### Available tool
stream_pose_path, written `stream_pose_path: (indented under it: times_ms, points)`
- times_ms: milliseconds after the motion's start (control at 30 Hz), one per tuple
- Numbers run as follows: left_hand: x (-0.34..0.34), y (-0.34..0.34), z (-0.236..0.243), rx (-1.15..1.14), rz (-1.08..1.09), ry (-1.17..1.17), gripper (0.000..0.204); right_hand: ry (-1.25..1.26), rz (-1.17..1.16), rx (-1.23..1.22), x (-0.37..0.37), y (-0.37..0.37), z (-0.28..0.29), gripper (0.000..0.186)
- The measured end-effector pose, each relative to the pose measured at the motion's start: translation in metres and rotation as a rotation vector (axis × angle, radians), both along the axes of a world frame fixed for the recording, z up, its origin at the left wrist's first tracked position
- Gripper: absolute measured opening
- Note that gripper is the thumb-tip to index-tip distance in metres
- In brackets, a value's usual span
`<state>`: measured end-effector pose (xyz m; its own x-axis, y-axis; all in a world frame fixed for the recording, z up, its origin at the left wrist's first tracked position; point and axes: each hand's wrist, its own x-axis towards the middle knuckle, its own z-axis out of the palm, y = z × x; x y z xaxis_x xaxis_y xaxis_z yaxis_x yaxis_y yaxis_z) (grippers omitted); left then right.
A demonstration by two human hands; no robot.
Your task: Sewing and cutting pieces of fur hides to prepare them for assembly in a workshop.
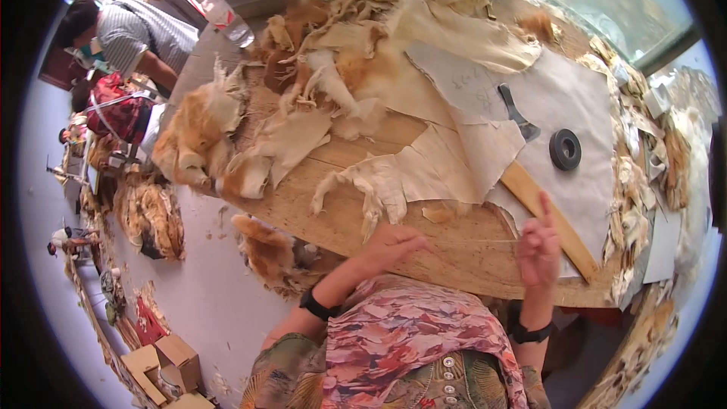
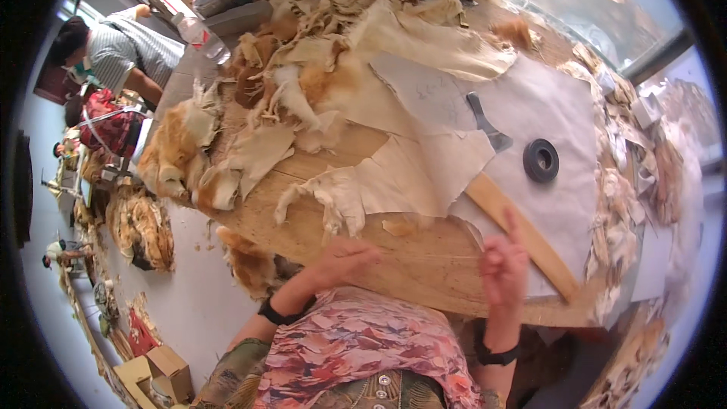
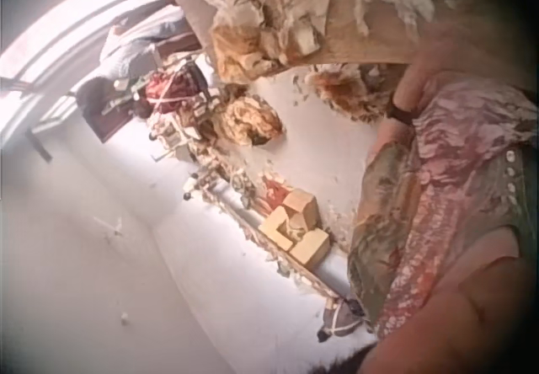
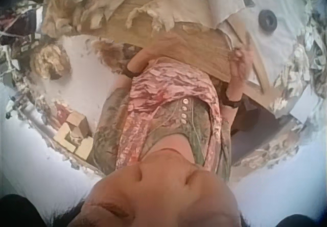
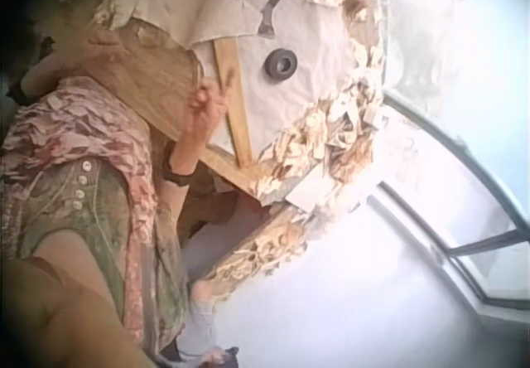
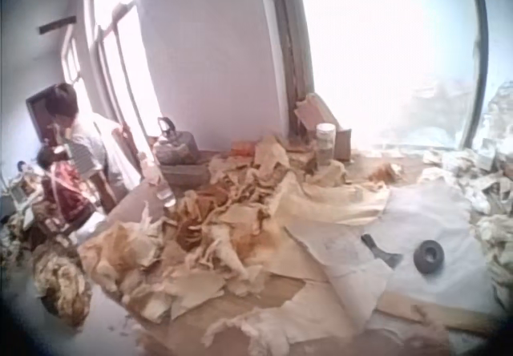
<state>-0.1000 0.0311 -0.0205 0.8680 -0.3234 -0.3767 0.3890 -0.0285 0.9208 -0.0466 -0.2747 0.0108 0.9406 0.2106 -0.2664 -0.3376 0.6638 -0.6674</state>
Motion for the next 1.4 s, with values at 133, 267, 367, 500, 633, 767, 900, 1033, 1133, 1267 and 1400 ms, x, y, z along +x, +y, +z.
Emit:
stream_pose_path:
  times_ms: [133,267,367,500,633,767,900,1033,1133,1267,1400]
  points:
    - [0.016,0.051,0.004,0.219,0.125,-0.207,0.023,-0.044,-0.553,0.093,-0.005,-0.156,-0.03,0.045]
    - [0.036,0.077,0.022,0.622,0.158,-0.435,0.013,-0.13,-0.642,-0.204,-0.011,-0.14,0.003,0.024]
    - [0.052,0.077,0.023,0.826,0.078,-0.794,0.009,0.068,-0.469,-0.445,-0.003,-0.029,0.006,0.017]
    - [0.055,0.071,-0.008,1.031,-0.123,-1.032,0.024,0.133,0.136,-0.628,-0.004,0.098,-0.001,0.01]
    - [0.052,0.071,-0.007,1.005,-0.168,-0.971,0.033,-0.003,0.284,-0.763,-0.016,0.154,-0.025,0.015]
    - [0.053,0.073,-0.006,0.991,-0.165,-0.933,0.032,-0.213,0.341,-1.27,-0.015,0.174,-0.023,0.023]
    - [0.058,0.072,0.001,0.959,-0.16,-0.875,0.026,-0.164,0.317,-1.215,-0.018,0.174,-0.033,0.024]
    - [0.063,0.068,0.009,0.919,-0.189,-0.807,0.024,-0.184,0.31,-1.285,-0.02,0.172,-0.026,0.024]
    - [0.065,0.062,-0.004,0.968,-0.166,-0.843,0.02,-0.243,0.221,-1.259,-0.015,0.153,-0.031,0.02]
    - [0.06,0.062,0.006,0.983,-0.168,-0.84,0.02,0.0,0.265,-0.855,0.022,0.089,0.006,0.016]
    - [0.059,0.058,0.005,1.021,-0.187,-0.781,0.023,-0.242,-0.015,-0.77,0.063,0.018,0.082,0.011]
